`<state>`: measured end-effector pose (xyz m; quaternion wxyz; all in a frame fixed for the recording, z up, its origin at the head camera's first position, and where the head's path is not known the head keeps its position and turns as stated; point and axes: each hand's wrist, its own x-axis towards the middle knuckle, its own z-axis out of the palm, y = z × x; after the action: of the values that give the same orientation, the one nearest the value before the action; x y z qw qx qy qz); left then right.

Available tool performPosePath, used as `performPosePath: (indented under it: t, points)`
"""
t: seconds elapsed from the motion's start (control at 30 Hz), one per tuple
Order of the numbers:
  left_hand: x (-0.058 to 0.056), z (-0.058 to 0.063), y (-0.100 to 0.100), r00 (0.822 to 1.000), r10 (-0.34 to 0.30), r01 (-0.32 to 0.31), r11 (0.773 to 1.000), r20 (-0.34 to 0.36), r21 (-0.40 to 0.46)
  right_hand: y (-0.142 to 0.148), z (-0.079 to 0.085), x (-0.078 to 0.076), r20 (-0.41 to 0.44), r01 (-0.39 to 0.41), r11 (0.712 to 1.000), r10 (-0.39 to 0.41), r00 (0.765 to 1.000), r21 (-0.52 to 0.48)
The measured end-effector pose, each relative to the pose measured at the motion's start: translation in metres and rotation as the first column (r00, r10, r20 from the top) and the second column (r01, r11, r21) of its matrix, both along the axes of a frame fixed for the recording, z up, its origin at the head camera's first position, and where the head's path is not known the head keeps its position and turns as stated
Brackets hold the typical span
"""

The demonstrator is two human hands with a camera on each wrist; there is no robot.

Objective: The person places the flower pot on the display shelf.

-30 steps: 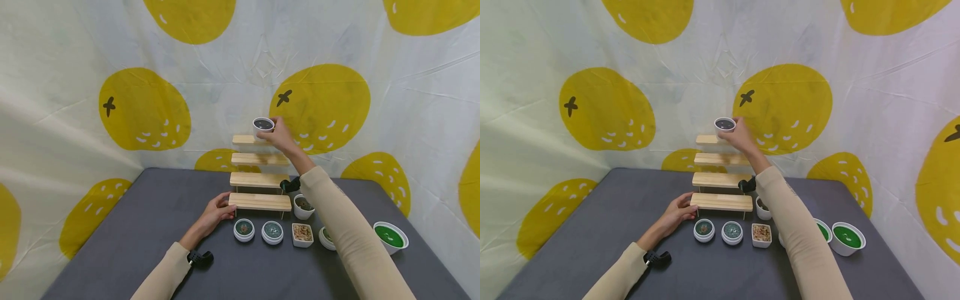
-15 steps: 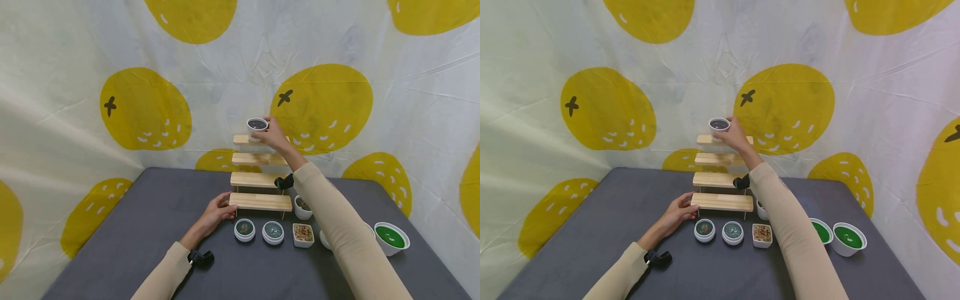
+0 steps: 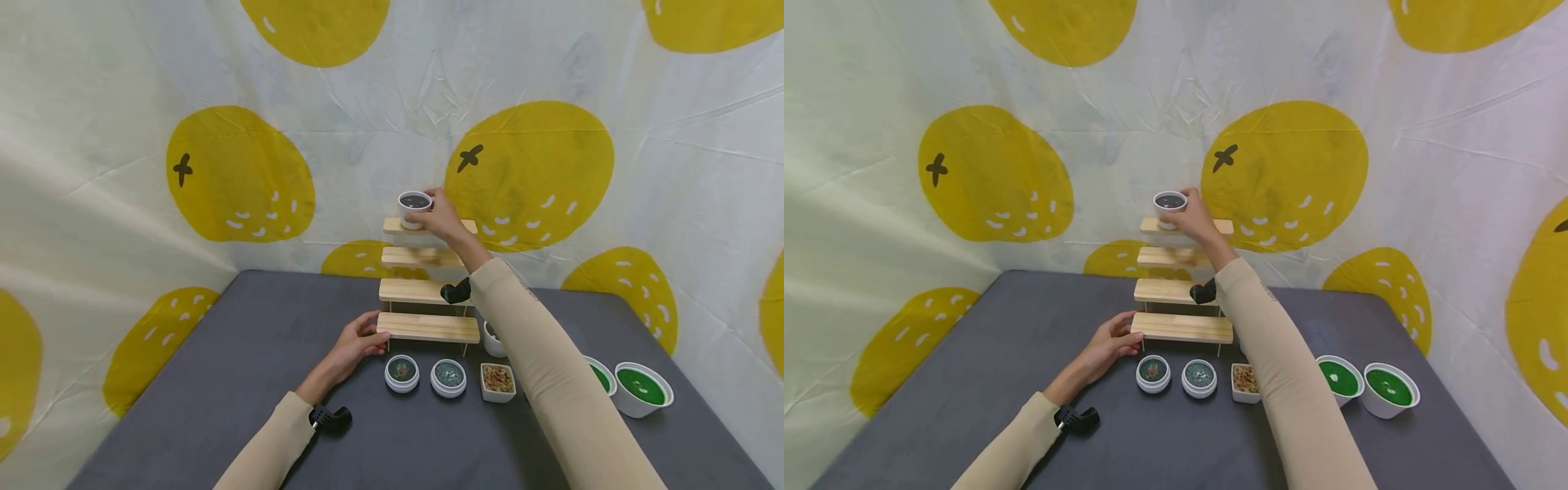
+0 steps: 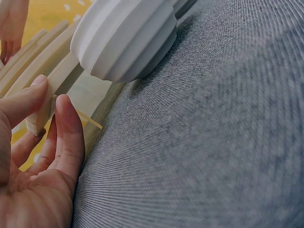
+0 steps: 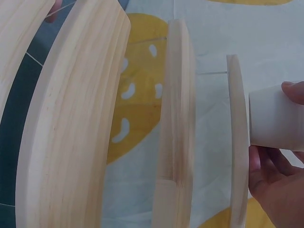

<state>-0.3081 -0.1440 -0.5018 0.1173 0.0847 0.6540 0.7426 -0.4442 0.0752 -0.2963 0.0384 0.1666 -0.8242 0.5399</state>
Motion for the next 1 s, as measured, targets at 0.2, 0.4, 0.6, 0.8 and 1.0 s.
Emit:
performPosePath:
  t: [0.2,0.4,0.6,0.8,1.0]
  points:
    - [-0.001,-0.002,0.001,1.000,0.005,-0.005,1.000,0.001,-0.003,0.000,0.000,-0.001,0.021,0.013,1.000,-0.013,1.000,0.008]
    - [-0.001,-0.002,0.000,1.000,0.016,-0.016,1.000,-0.001,0.001,-0.004,-0.001,-0.005,-0.010,-0.002,0.999,0.002,1.000,0.042]
    - [0.000,-0.001,0.000,1.000,0.017,-0.017,1.000,-0.005,0.001,-0.008,-0.001,-0.005,0.004,-0.004,0.998,0.004,1.000,0.058]
    - [-0.001,-0.002,-0.001,1.000,0.016,-0.016,1.000,0.000,0.001,-0.011,-0.002,-0.003,0.012,-0.001,0.998,0.000,1.000,0.061]
    - [0.000,-0.002,-0.002,1.000,0.004,-0.004,1.000,0.000,0.006,-0.011,-0.003,-0.001,0.027,0.023,0.997,-0.025,0.999,0.073]
